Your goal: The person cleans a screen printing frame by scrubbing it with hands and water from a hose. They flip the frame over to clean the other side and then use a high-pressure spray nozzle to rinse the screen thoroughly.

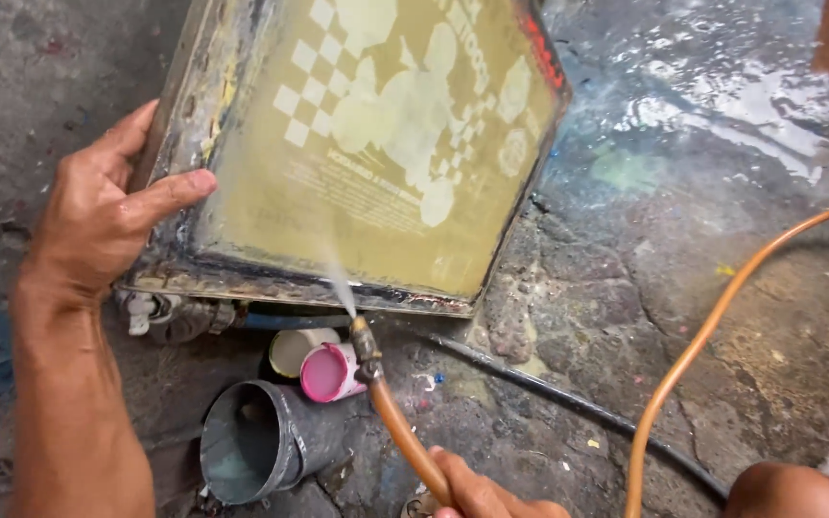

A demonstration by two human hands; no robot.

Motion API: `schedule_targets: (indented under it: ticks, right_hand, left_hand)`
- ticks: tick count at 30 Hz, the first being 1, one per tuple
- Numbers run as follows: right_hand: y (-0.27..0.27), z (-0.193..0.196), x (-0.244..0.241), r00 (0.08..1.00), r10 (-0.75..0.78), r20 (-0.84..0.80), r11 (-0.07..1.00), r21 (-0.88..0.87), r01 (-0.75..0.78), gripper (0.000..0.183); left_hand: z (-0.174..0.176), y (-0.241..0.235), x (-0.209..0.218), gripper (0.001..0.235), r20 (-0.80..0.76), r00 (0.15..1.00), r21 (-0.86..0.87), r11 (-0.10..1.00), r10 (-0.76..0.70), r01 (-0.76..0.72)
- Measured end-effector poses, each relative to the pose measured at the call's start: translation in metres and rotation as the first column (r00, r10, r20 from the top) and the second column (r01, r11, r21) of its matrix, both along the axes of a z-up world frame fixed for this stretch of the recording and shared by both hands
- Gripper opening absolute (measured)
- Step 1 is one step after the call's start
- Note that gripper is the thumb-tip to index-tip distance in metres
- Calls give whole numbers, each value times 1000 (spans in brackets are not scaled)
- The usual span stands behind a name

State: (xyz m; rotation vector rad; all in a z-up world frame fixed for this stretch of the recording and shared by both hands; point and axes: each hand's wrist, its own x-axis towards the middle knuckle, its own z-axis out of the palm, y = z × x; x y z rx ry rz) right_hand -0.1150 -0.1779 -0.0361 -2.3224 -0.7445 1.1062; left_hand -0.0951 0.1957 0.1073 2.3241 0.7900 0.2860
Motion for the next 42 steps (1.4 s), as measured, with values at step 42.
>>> schedule_targets:
  ticks: [42]
  right_hand:
    - [71, 39, 63, 983, -106, 147, 736, 676, -22, 33]
  left_hand:
    - [-1, -5, 12, 69, 154, 945, 70, 957, -290, 282]
